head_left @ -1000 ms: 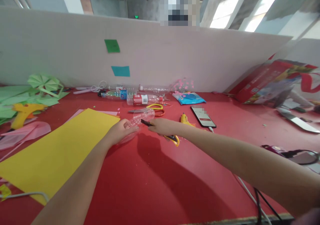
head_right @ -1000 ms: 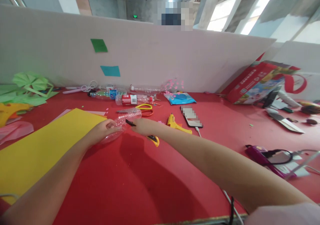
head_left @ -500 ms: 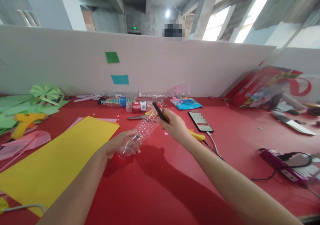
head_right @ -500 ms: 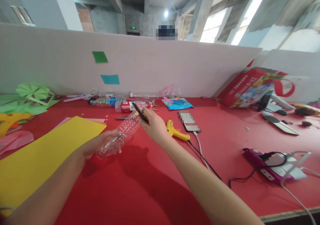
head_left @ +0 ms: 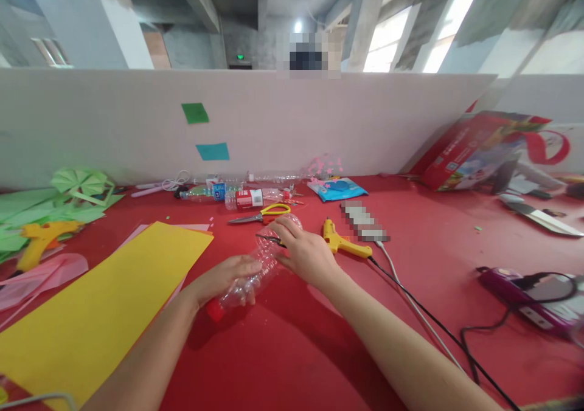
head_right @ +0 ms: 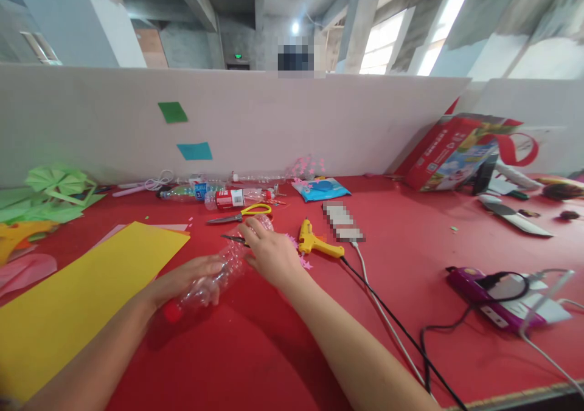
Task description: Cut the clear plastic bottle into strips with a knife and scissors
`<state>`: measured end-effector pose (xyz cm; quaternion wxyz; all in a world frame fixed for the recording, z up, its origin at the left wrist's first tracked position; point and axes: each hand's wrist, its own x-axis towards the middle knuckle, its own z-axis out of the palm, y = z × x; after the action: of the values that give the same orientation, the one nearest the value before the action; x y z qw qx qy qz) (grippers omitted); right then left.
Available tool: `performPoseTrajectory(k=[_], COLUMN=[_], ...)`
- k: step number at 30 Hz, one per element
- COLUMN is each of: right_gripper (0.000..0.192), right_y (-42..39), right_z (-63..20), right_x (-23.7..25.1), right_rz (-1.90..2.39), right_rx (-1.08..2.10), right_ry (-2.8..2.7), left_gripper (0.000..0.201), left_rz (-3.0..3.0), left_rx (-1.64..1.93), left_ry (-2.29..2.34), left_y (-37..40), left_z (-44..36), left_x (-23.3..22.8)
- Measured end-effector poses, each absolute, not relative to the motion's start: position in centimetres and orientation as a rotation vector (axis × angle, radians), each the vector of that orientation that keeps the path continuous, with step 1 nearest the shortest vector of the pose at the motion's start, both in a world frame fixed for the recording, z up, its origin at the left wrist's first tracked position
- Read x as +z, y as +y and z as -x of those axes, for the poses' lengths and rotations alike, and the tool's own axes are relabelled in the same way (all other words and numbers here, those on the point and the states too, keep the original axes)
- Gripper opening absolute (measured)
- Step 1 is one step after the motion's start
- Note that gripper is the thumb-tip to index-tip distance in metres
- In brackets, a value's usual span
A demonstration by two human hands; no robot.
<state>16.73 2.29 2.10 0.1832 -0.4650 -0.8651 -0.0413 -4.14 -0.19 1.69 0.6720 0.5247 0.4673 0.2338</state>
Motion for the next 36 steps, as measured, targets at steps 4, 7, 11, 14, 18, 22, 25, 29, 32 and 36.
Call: performPoseTrajectory(k=[4,7,11,14,18,22,25,29,32,36], right_gripper=[0.044,0.041,0.043,0.046,0.059,0.040,0.023,0.011,0.008,0.007], right_y=[3.1,3.5,3.6,3.5,3.3,3.0,2.3,1.2,0.9,1.1], right_z=[-16.8,-16.7,-16.2,-15.9,-16.6,-17.5,-17.2,-16.2,-16.0,-16.2], right_x=[1.9,2.0,2.1,2.0,1.7,1.5,1.3,1.4,1.5,1.6], right_rz=[1.415,1.499,1.544,1.465,1.357,1.364,1.320,1.283,1.364,1.425], right_rx=[-0.188,-0.225,-0.219,-0.120,0.183,0.305,0.396,0.729,0.678,0.644], right_ry=[-2.395,-2.330,-2.284,-2.317,-2.303,-2.208,-2.171,-2.175,-2.219,-2.185], left_gripper=[0.042,0.041,0.038,0.039,0.043,0.058,0.066,0.063,0.060,0.059], left_rz=[-1.165,-1.142,-1.098,-1.092,-1.239,-1.514,-1.656,-1.728,-1.714,-1.707], left_rx=[0.569,0.643,0.691,0.737,0.789,0.853,0.835,0.816,0.853,0.869], left_ry=[1.060,1.061,1.078,1.125,1.273,1.565,1.714,1.708,1.641,1.594], left_y=[-0.1,-0.1,-0.2,-0.4,-0.3,0.2,0.5,0.7,0.8,0.7], left_z=[2.7,1.6,1.1,1.4,2.4,3.9,4.7,5.0,4.8,4.5], left_x=[1.6,1.5,1.2,0.9,0.8,1.4,2.0,1.9,1.3,0.8])
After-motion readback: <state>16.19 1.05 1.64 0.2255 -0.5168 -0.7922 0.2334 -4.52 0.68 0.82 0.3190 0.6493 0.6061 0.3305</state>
